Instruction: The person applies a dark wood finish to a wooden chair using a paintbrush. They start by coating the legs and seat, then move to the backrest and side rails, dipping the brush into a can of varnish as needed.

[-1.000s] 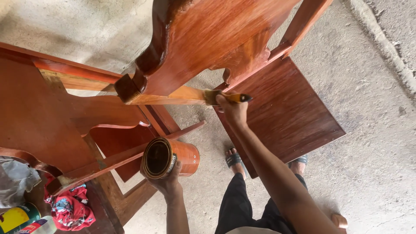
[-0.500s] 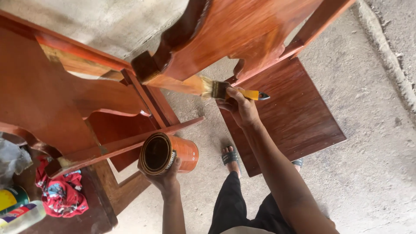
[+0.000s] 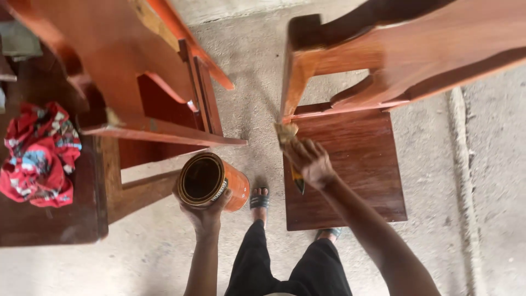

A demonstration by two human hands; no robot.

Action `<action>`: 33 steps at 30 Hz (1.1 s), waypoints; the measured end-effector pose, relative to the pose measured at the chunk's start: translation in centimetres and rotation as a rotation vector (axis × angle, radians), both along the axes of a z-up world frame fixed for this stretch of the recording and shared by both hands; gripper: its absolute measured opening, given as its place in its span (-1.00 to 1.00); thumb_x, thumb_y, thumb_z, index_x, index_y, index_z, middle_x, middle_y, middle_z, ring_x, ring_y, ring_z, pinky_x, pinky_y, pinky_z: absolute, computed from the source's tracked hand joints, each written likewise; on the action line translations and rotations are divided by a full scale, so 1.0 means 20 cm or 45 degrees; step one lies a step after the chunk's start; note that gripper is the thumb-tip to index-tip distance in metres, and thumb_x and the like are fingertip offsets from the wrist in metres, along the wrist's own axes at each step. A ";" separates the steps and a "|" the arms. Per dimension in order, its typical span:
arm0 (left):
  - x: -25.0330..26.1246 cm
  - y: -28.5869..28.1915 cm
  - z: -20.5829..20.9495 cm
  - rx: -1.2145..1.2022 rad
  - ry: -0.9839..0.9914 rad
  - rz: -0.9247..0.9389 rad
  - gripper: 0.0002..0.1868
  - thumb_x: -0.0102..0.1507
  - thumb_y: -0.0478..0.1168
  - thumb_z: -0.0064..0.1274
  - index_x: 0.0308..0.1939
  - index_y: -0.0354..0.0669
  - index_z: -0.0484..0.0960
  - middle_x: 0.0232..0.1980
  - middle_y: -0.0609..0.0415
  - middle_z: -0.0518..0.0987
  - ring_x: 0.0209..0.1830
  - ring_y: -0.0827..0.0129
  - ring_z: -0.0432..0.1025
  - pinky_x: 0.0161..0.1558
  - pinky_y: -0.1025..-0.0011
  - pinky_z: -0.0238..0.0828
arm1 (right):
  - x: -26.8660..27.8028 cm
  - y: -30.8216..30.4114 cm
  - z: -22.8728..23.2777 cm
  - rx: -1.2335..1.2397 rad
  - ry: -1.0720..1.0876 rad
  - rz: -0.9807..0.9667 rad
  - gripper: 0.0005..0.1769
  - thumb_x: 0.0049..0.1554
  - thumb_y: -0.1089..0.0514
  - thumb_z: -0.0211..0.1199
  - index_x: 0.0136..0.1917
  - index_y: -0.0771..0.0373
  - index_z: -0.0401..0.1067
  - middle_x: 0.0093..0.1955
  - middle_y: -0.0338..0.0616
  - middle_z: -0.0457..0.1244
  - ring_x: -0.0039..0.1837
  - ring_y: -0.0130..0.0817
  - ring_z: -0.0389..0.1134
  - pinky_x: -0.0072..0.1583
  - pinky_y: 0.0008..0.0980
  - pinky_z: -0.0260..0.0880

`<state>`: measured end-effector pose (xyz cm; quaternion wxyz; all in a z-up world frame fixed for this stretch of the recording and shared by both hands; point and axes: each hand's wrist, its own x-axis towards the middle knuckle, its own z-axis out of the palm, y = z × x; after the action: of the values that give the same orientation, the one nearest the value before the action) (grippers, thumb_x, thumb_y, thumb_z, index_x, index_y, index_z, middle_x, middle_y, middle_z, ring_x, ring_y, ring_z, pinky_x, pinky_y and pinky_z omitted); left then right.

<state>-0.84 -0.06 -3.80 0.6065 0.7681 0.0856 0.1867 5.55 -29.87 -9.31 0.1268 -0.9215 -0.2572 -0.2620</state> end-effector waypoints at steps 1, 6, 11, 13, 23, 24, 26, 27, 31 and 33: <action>-0.03 0.01 0.00 -0.010 -0.003 0.027 0.06 -0.05 -0.05 0.52 0.37 -0.28 0.22 0.26 -0.06 0.46 0.25 0.25 0.43 0.33 0.24 0.44 | 0.07 -0.05 -0.01 -0.010 -0.003 0.027 -0.75 0.13 0.13 0.43 0.06 0.21 0.53 0.00 -0.14 0.39 -0.12 -0.40 0.37 -0.13 -0.46 0.47; -0.19 0.04 -0.02 -0.044 0.055 0.070 0.06 -0.03 -0.08 0.53 0.37 -0.33 0.19 0.27 -0.12 0.48 0.25 0.21 0.46 0.31 0.22 0.48 | 0.26 -0.14 0.19 -0.094 0.009 0.156 -0.84 0.22 0.08 0.48 -0.01 0.18 0.60 -0.12 -0.21 0.42 -0.24 -0.48 0.31 -0.27 -0.48 0.37; -0.30 0.04 0.00 -0.088 0.074 0.116 0.10 -0.04 -0.07 0.53 0.40 -0.31 0.15 0.28 -0.12 0.47 0.26 0.20 0.45 0.29 0.23 0.49 | 0.21 -0.09 0.46 -0.054 -0.158 0.166 -0.85 0.32 0.10 0.38 0.02 0.23 0.57 -0.06 -0.17 0.43 -0.16 -0.46 0.35 -0.23 -0.46 0.38; -0.34 0.04 -0.03 -0.093 0.107 0.147 0.10 -0.04 -0.07 0.53 0.40 -0.30 0.16 0.27 -0.12 0.48 0.25 0.20 0.46 0.29 0.23 0.48 | 0.21 -0.11 0.29 -0.064 -0.240 0.152 -0.85 0.33 0.10 0.35 0.02 0.24 0.58 -0.05 -0.15 0.44 -0.17 -0.47 0.35 -0.25 -0.48 0.36; -0.46 0.03 -0.05 -0.018 0.157 0.246 0.10 -0.08 -0.06 0.54 0.37 -0.28 0.18 0.23 -0.13 0.49 0.19 0.17 0.49 0.24 0.20 0.52 | 0.22 -0.06 0.52 -0.135 -0.116 0.175 -0.81 0.36 0.08 0.33 -0.06 0.20 0.56 -0.15 -0.18 0.43 -0.26 -0.51 0.34 -0.35 -0.51 0.29; -0.45 0.04 -0.05 -0.001 0.170 0.254 0.11 -0.10 -0.06 0.55 0.35 -0.28 0.17 0.22 -0.12 0.49 0.18 0.18 0.50 0.23 0.21 0.54 | 0.21 -0.02 0.67 -0.088 -0.162 0.173 -0.81 0.37 0.08 0.31 -0.02 0.23 0.56 -0.13 -0.17 0.43 -0.22 -0.47 0.36 -0.31 -0.47 0.31; -0.47 0.04 -0.04 0.007 0.162 0.268 0.12 -0.10 -0.06 0.55 0.36 -0.28 0.16 0.23 -0.13 0.49 0.18 0.17 0.50 0.23 0.21 0.54 | 0.20 -0.06 0.52 -0.074 -0.165 0.176 -0.81 0.35 0.08 0.32 -0.02 0.23 0.56 -0.14 -0.16 0.43 -0.24 -0.46 0.36 -0.31 -0.46 0.31; -0.46 0.04 -0.04 0.021 0.148 0.273 0.13 -0.10 -0.06 0.55 0.36 -0.29 0.15 0.24 -0.13 0.48 0.19 0.16 0.49 0.23 0.22 0.53 | 0.21 -0.08 0.44 -0.054 -0.175 0.170 -0.81 0.32 0.08 0.32 -0.02 0.24 0.56 -0.15 -0.16 0.43 -0.26 -0.45 0.36 -0.32 -0.44 0.31; -0.44 0.04 -0.01 -0.085 0.110 0.273 0.10 -0.08 -0.04 0.54 0.37 -0.28 0.16 0.22 -0.13 0.50 0.16 0.17 0.50 0.22 0.22 0.52 | 0.27 -0.10 0.42 -0.072 -0.148 0.205 -0.85 0.31 0.09 0.34 -0.05 0.19 0.56 -0.16 -0.16 0.44 -0.26 -0.49 0.39 -0.36 -0.51 0.28; -0.43 0.06 0.00 0.025 0.106 0.243 0.13 -0.09 -0.04 0.54 0.37 -0.28 0.15 0.26 -0.14 0.47 0.22 0.15 0.48 0.25 0.20 0.50 | 0.28 -0.13 0.46 -0.121 -0.170 0.209 -0.84 0.34 0.10 0.36 -0.07 0.19 0.55 -0.16 -0.17 0.44 -0.27 -0.49 0.39 -0.37 -0.52 0.28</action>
<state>-9.51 1.10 -3.82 0.5743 0.7695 0.1819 0.2123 11.22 -32.51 -0.21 0.0864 -0.8827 -0.3519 -0.2991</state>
